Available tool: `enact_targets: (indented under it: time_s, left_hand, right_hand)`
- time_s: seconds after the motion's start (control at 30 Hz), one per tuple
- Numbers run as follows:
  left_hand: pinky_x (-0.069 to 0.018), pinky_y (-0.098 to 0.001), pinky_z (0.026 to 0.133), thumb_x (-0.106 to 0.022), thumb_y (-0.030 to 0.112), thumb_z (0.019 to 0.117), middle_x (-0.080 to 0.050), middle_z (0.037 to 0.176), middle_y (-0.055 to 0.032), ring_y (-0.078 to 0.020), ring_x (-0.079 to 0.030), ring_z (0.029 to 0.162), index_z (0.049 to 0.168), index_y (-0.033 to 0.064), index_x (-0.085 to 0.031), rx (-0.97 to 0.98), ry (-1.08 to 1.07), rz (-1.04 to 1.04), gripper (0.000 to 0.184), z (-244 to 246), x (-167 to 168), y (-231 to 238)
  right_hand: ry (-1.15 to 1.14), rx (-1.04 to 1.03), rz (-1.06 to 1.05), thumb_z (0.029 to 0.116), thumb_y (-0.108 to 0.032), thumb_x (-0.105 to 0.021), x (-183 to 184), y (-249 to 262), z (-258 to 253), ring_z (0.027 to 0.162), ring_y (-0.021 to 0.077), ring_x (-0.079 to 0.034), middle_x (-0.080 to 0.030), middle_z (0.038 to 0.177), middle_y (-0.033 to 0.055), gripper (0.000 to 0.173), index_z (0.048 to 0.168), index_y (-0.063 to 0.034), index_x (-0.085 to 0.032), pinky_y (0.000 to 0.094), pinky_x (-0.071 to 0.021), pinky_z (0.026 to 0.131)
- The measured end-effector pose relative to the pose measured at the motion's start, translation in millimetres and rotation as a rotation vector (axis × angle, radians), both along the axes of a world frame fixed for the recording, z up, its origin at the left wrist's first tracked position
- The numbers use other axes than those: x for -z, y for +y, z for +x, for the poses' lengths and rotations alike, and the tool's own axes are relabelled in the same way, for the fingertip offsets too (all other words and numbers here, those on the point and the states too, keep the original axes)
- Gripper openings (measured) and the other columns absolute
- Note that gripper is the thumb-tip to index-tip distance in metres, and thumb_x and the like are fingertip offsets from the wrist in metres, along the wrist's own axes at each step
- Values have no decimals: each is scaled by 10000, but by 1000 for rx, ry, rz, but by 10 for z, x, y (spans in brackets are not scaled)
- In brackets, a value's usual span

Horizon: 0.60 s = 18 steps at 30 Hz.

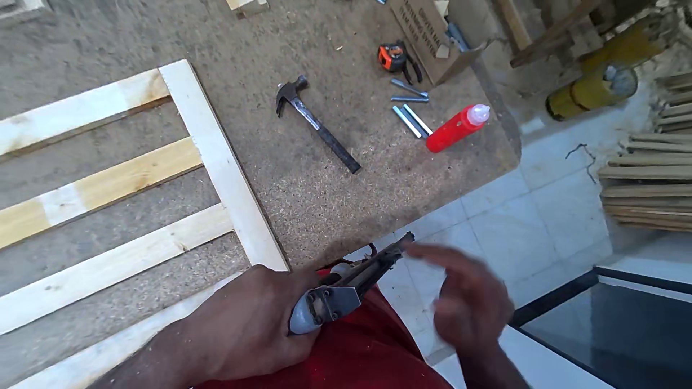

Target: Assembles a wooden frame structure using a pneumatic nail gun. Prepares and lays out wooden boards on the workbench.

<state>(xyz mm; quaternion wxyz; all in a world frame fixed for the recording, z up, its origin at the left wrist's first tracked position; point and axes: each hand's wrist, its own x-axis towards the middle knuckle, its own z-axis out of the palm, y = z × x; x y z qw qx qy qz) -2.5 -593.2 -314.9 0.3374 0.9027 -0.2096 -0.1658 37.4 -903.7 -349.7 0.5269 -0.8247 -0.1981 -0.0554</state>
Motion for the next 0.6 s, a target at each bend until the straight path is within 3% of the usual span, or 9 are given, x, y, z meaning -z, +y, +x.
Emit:
enact_targets:
  time_s: [0.1,0.17,0.23,0.33,0.4,0.47,0.5,0.53,0.6]
  left_hand:
    - [-507,-271,458,-686,468,821,-617,681,103,-4,-606,584,952,210,-670,10,-19,-87,290,-77,54,99]
    - [-541,-311,491,-704,452,830,-654,718,62,-46,-640,618,995,178,-685,20,12,-140,320,-112,73,147]
    - [-567,-388,533,-736,405,834,-681,754,-12,-129,-671,648,1045,121,-691,12,71,-168,356,-98,55,196]
    - [-566,-424,564,-755,349,828,-680,757,-44,-163,-674,667,1044,95,-686,-40,222,-179,340,-125,19,361]
    - [-566,-398,583,-757,368,821,-685,771,-37,-136,-674,687,1043,86,-688,-91,308,-207,365,-156,-7,591]
    - [-587,-399,658,-766,397,815,-712,835,-41,-130,-689,748,1095,75,-700,-246,458,-279,431,-194,51,747]
    - [-596,-393,701,-765,400,815,-718,868,-35,-127,-693,774,1104,78,-699,-364,564,-344,438,-217,123,772]
    - [-609,-385,735,-754,382,830,-725,892,-36,-131,-704,792,1105,69,-688,-484,664,-449,422,-211,239,784]
    - [-627,-397,779,-707,310,895,-733,923,-94,-183,-728,815,1128,4,-640,-690,822,-773,390,-181,531,786]
  right_hand:
    - [479,353,98,1086,-524,-376,978,-521,382,1083,189,-702,-731,1134,61,545,1204,-67,-648,434,-594,929]
    - [919,361,266,1064,-650,-185,1504,-681,514,1110,203,-676,-707,1218,97,777,1329,-53,-606,449,-553,946]
    - [1072,111,485,974,-787,-134,1479,-397,522,1197,248,-661,-678,1330,121,943,1429,-78,-557,461,-546,1000]
    - [971,-185,755,832,-905,-384,907,327,246,1367,325,-557,-584,1477,140,1032,1491,-124,-530,510,-474,1122]
    - [702,-222,534,901,-853,-332,682,539,108,1469,249,-441,-475,1588,67,954,1544,-162,-473,464,-397,1188]
    - [281,-235,-38,1005,-726,-352,508,636,33,1540,289,-291,-311,1662,160,866,1590,-88,-365,502,-304,1236]
    - [106,-233,-249,955,-728,-495,385,741,-17,1491,358,-353,-367,1601,228,873,1550,-93,-416,558,-350,1185]
    - [0,-256,-362,875,-736,-630,283,900,-71,1366,369,-493,-509,1462,234,869,1473,-118,-508,573,-441,1088]
    - [-47,-431,-520,843,-675,-717,287,1289,-173,1072,335,-694,-711,1180,168,820,1408,-94,-592,554,-588,868]
